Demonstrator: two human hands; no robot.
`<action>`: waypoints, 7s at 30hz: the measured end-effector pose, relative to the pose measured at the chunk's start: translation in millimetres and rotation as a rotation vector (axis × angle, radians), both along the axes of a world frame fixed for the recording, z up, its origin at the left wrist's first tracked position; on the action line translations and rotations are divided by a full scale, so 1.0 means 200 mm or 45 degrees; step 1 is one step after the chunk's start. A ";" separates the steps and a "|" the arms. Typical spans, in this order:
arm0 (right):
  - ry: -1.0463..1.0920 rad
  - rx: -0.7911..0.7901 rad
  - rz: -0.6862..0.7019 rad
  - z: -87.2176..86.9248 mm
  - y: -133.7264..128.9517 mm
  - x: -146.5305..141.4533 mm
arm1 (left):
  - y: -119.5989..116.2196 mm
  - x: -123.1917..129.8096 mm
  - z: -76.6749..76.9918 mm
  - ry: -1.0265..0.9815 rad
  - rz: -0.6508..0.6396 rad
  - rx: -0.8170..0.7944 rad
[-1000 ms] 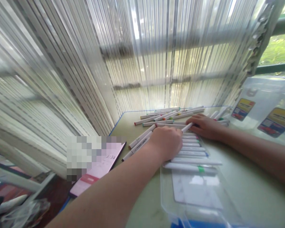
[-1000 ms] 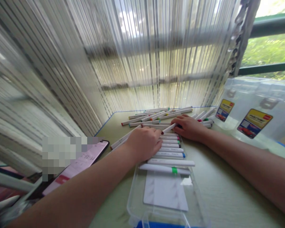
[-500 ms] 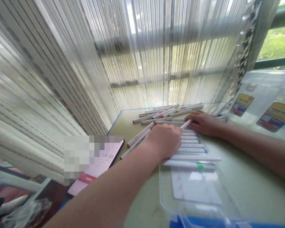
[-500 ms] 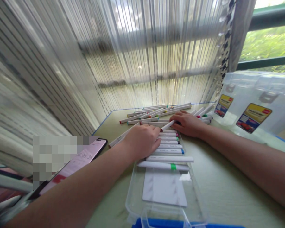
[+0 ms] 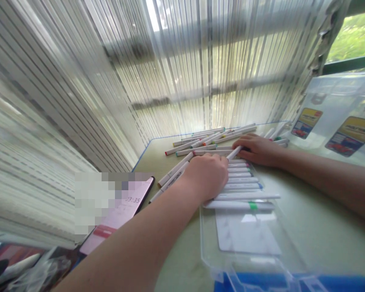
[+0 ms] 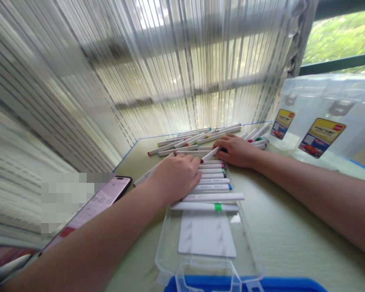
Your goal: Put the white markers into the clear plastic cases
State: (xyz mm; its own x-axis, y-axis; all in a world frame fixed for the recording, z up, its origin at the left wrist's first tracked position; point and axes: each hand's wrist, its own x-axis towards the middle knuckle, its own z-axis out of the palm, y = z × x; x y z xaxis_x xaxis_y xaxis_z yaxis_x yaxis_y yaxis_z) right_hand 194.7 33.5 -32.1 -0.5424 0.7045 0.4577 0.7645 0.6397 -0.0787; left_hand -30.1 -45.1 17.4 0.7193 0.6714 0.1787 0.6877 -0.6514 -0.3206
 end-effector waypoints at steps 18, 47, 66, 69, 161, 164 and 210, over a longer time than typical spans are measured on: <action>0.002 -0.001 -0.024 0.00 -0.01 -0.01 | 0.00 -0.01 -0.01 -0.028 -0.010 -0.003; -0.038 0.035 -0.004 0.01 0.00 0.00 | 0.01 0.00 -0.01 0.019 -0.007 0.024; -0.021 0.055 0.011 0.00 0.00 0.00 | 0.01 0.00 -0.01 0.035 0.002 0.016; -0.027 0.059 0.021 0.01 -0.01 0.00 | 0.01 0.00 -0.01 0.032 -0.004 0.014; -0.050 0.001 -0.017 0.02 -0.01 -0.01 | 0.11 -0.06 -0.02 -0.102 0.024 -0.069; -0.044 0.009 -0.008 0.02 -0.02 -0.01 | 0.12 -0.06 -0.03 -0.106 0.018 -0.061; -0.252 0.187 -0.110 0.17 -0.24 -0.13 | 0.07 -0.05 0.01 -0.209 -0.110 0.094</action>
State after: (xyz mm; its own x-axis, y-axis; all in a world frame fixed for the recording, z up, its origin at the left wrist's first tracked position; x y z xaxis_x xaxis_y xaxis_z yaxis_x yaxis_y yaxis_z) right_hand 168.0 -13.9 1.4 -0.5726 0.6856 0.4495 0.8079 0.5652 0.1670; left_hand -40.5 -31.0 20.3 0.7310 0.5890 0.3445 0.6770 -0.6893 -0.2579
